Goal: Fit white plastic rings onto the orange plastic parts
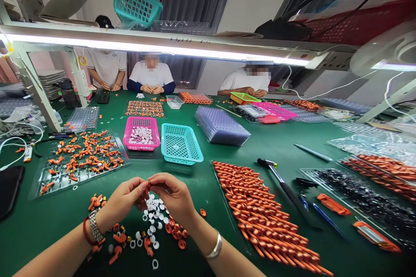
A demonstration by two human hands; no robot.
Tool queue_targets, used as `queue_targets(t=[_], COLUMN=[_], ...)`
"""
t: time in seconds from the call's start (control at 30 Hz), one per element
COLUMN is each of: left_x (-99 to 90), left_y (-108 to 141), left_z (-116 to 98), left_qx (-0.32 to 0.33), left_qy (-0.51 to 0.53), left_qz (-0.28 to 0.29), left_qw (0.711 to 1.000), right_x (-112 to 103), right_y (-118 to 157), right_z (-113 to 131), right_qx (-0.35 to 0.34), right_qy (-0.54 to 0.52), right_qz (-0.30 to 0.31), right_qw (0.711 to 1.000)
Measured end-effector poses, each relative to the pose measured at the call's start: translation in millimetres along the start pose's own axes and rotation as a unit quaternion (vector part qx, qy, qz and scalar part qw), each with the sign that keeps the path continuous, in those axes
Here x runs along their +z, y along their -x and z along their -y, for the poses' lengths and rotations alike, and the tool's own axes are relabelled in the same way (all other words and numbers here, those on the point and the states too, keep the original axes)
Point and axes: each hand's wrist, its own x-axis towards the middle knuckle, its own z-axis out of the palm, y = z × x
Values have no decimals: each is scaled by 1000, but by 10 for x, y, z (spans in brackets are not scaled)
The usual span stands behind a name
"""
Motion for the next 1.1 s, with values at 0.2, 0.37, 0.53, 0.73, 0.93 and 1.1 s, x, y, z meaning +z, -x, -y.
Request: queue_targets(t=[0.2, 0.37, 0.53, 0.73, 0.93, 1.1], left_x=[13, 23, 22, 12, 23, 32], left_y=[22, 50, 59, 55, 69, 63], left_z=[19, -18, -39, -34, -8, 2], left_qx=[2, 10, 30, 52, 63, 59], left_qy=[-31, -66, -106, -161, -177, -170], left_qz=[22, 30, 20, 12, 8, 4], left_qw=[999, 997, 994, 986, 982, 984], right_x=[5, 2, 5, 14, 42, 82], right_y=[4, 10, 10, 14, 37, 60], right_z=[4, 2, 25, 11, 2, 7], right_qx=[5, 10, 13, 24, 36, 48], right_qy=[-8, -17, -30, -43, -62, -67], right_qz=[-5, -14, -11, -17, -28, -46], right_qw=[1000, 1000, 999, 999, 997, 995])
